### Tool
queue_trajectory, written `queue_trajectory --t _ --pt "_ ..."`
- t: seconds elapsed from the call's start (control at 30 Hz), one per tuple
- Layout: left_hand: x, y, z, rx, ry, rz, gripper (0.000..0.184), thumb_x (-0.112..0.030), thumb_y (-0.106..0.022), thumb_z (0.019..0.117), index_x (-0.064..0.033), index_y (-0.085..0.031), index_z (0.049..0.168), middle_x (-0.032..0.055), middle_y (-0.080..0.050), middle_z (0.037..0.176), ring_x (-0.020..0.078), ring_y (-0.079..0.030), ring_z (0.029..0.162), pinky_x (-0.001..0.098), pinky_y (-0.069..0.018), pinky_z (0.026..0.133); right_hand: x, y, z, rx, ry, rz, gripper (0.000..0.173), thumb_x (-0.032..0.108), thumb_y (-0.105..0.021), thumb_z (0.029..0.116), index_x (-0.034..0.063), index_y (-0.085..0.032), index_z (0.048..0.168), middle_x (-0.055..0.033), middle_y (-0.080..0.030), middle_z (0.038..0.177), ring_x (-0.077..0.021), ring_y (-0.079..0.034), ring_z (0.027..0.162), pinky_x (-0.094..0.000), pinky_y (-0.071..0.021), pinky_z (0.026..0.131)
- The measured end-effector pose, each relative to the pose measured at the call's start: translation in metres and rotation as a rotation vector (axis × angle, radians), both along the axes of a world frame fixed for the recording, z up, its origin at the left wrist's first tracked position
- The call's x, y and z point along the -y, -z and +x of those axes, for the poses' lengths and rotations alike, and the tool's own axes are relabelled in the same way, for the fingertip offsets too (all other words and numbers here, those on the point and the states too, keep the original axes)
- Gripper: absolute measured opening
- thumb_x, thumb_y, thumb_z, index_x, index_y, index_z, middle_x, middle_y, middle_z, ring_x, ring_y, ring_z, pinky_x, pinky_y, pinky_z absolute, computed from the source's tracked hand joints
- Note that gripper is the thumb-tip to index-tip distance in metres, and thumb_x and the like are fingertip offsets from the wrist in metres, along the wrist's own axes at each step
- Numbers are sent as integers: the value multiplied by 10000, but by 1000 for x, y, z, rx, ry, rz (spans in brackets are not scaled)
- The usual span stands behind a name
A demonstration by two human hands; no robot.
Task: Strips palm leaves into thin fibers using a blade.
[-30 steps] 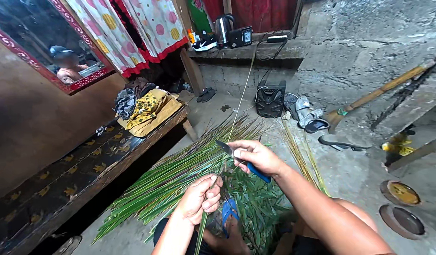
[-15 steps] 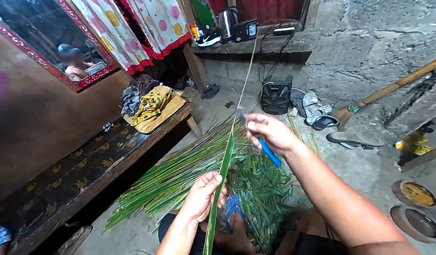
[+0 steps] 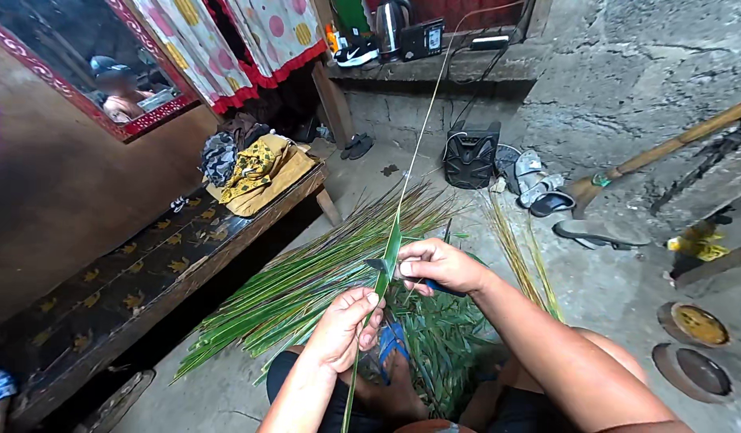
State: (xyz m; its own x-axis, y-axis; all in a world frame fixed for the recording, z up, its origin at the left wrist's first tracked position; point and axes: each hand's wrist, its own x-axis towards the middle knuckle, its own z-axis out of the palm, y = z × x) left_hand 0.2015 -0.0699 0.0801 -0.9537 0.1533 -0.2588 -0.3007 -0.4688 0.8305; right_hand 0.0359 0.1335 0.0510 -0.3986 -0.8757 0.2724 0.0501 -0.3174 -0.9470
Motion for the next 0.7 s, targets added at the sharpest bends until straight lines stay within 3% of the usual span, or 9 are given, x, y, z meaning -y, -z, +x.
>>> queue_trajectory --t 0.27,0.37,0.57,0.63,0.7 --pt "8 -1 5 -30 15 130 177 -180 -555 1044 -52 -664 989 -18 -564 666 28 -535 477 167 -488 448 14 -23 -20 -97 36 20 241 138 -576 1038 21 -697 1211 -22 -725 827 -52 -620 579 -191 -518 505" --pt "9 1 9 -40 41 154 174 -180 -554 1044 -56 -663 987 -20 -557 670 30 -532 480 169 -489 454 14 -39 -29 -52 158 8 285 113 -577 1027 16 -673 1277 -47 -715 818 -70 -624 573 -201 -535 515" --pt "13 7 10 -67 62 139 268 -194 -464 1059 -45 -675 988 -8 -563 656 60 -548 496 200 -494 473 7 -57 -52 155 422 -17 357 127 -504 1064 133 -593 1409 -78 -638 795 -110 -577 534 -233 -526 479" --pt "14 6 7 -64 47 145 311 -203 -407 1072 -37 -666 1024 -11 -550 661 65 -539 501 205 -493 480 3 -53 -46 132 342 30 406 148 -521 1040 170 -558 1444 -85 -651 811 -124 -597 545 -246 -531 480" --pt "18 6 2 -41 41 206 319 -195 -377 1073 -35 -652 1050 -16 -531 653 63 -525 491 200 -482 474 4 -41 -24 83 210 113 437 176 -568 1011 139 -556 1447 -56 -669 818 -106 -610 565 -237 -533 489"
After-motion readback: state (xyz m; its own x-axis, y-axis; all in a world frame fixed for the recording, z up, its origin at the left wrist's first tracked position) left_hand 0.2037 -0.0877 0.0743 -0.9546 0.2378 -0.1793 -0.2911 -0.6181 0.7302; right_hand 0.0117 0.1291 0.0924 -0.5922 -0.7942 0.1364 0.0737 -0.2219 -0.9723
